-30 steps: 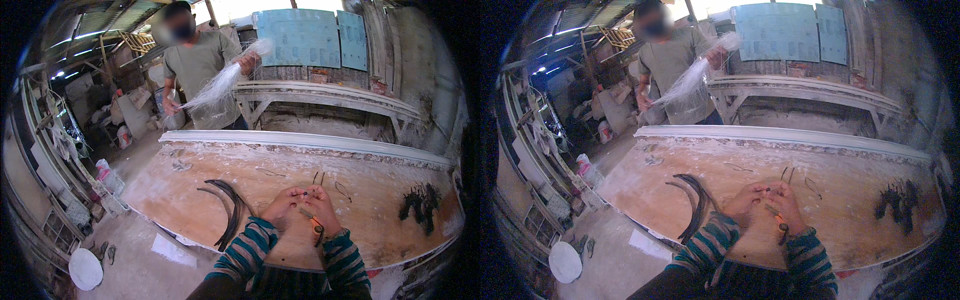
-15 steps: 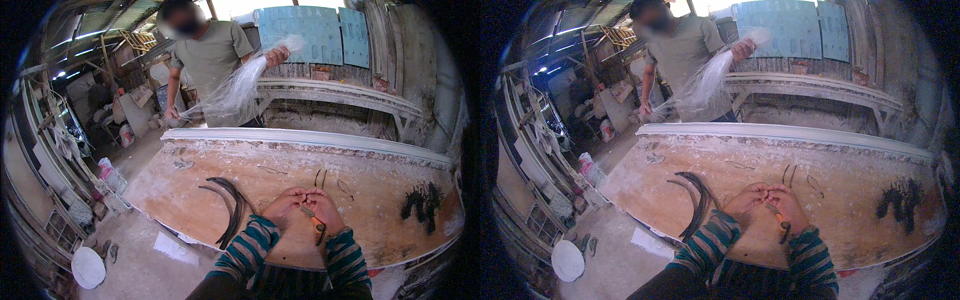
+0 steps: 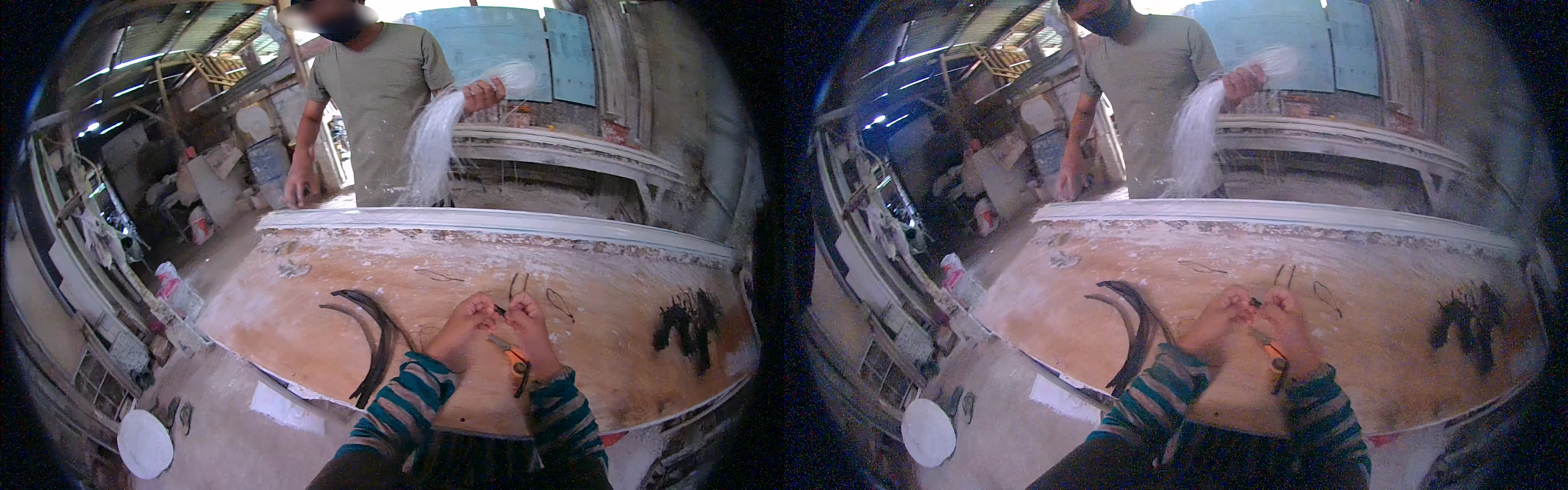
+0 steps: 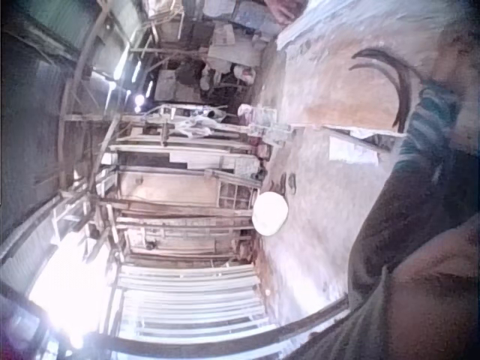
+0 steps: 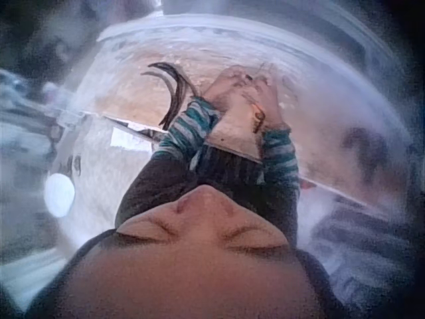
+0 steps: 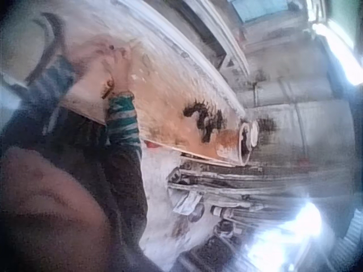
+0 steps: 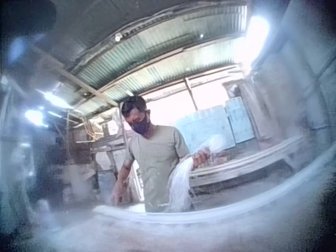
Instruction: The person uses orange-handled scissors to cut short lengths from black flexible cords on a wooden workbench. A second person in the background handles a white net-like material. The camera wearer repeatedly cuts and places the cord pieces on the table.
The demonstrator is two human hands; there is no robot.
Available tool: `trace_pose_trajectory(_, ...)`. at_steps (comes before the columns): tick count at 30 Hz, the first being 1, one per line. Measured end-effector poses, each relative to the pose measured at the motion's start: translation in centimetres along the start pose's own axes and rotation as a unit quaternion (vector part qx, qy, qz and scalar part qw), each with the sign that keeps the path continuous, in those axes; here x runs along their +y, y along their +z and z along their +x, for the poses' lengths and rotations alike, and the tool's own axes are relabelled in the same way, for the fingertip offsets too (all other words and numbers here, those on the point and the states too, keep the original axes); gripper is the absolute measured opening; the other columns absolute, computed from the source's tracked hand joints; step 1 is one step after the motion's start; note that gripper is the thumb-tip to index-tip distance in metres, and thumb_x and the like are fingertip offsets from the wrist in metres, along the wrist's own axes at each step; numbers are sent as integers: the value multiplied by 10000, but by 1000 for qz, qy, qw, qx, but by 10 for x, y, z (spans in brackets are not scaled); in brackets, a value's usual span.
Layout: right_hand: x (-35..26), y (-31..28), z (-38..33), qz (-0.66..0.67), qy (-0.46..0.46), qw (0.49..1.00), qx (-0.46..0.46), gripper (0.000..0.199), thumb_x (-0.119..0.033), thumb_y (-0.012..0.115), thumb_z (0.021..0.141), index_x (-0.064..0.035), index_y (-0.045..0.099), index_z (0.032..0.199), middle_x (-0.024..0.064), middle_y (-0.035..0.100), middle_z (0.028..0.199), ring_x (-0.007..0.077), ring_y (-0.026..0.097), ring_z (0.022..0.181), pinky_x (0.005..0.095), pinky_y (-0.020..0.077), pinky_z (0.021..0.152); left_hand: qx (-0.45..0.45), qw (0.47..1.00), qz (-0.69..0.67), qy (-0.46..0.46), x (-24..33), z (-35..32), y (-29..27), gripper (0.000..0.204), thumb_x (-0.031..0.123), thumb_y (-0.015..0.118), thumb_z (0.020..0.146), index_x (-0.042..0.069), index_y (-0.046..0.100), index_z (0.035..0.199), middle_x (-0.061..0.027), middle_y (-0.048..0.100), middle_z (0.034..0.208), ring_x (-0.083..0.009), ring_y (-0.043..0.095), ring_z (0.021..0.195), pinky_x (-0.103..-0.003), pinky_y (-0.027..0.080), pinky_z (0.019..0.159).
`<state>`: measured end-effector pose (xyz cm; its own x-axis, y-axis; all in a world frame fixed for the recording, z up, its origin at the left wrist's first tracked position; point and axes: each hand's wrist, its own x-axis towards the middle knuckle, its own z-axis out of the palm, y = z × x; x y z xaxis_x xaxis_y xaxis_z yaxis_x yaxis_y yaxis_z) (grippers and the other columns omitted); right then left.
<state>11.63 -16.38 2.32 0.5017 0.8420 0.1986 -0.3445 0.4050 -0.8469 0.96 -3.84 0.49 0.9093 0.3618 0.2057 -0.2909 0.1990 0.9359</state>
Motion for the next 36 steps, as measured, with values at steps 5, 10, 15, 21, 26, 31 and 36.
trace_pose_trajectory(5, -6, 6, 0, -75, -9, 997, -10, 134, -16, 538, 781, -115, 479, 850, -27, 492, 714, 59, 477, 646, 188, 344, 551, 44, 999, 28, 8, 15, -5, 7, 189, 196, 563, 859, 102, 497, 1009, -3, 584, 879, -93, 558, 719, -226, 434, 633)
trace_pose_trajectory(10, -5, 4, -2, -68, -5, 997, -30, 135, -27, 546, 801, -116, 473, 872, -31, 521, 746, 55, 488, 671, 187, 360, 577, 43, 998, 34, 27, 27, -8, 23, 274, 137, 606, 822, 68, 537, 1078, -13, 613, 863, -84, 568, 734, -209, 432, 607)
trace_pose_trajectory(15, -8, 13, -4, -61, 0, 997, -42, 114, -36, 538, 830, -104, 464, 882, -22, 529, 751, 55, 486, 673, 196, 369, 592, 9, 997, 72, 16, 14, -4, 3, 202, 104, 625, 794, 39, 603, 984, -37, 636, 858, -90, 579, 729, -202, 434, 578)
trace_pose_trajectory(21, -12, 14, -5, -78, -28, 996, -44, 121, -9, 539, 815, -65, 449, 873, 0, 522, 763, 68, 511, 688, 198, 404, 591, 18, 990, 135, 21, 27, -6, 8, 146, 75, 606, 804, 20, 617, 939, -49, 639, 865, -94, 574, 709, -215, 448, 582)
trace_pose_trajectory(26, -6, 8, 0, -122, -56, 990, -42, 123, -18, 531, 818, -83, 433, 853, 22, 554, 736, 76, 512, 650, 207, 369, 562, 9, 978, 200, 51, 40, -10, 9, 121, 56, 613, 796, 5, 626, 905, -52, 636, 846, -95, 568, 675, -225, 458, 590)
trace_pose_trajectory(31, -7, 11, -1, -144, -75, 986, -42, 136, 12, 515, 801, -83, 423, 832, 30, 557, 736, 82, 511, 655, 201, 360, 564, 4, 975, 210, 79, 41, -11, 5, 108, 32, 627, 780, -8, 635, 879, -51, 622, 835, -108, 572, 713, -236, 472, 618)
trace_pose_trajectory(36, -5, 10, -3, -144, -75, 986, -46, 145, 24, 520, 797, -81, 422, 812, -8, 495, 720, 58, 481, 674, 189, 370, 582, 9, 955, 272, 119, 41, -9, -3, 86, 29, 631, 775, -2, 651, 853, -60, 610, 849, -120, 573, 783, -236, 474, 666)
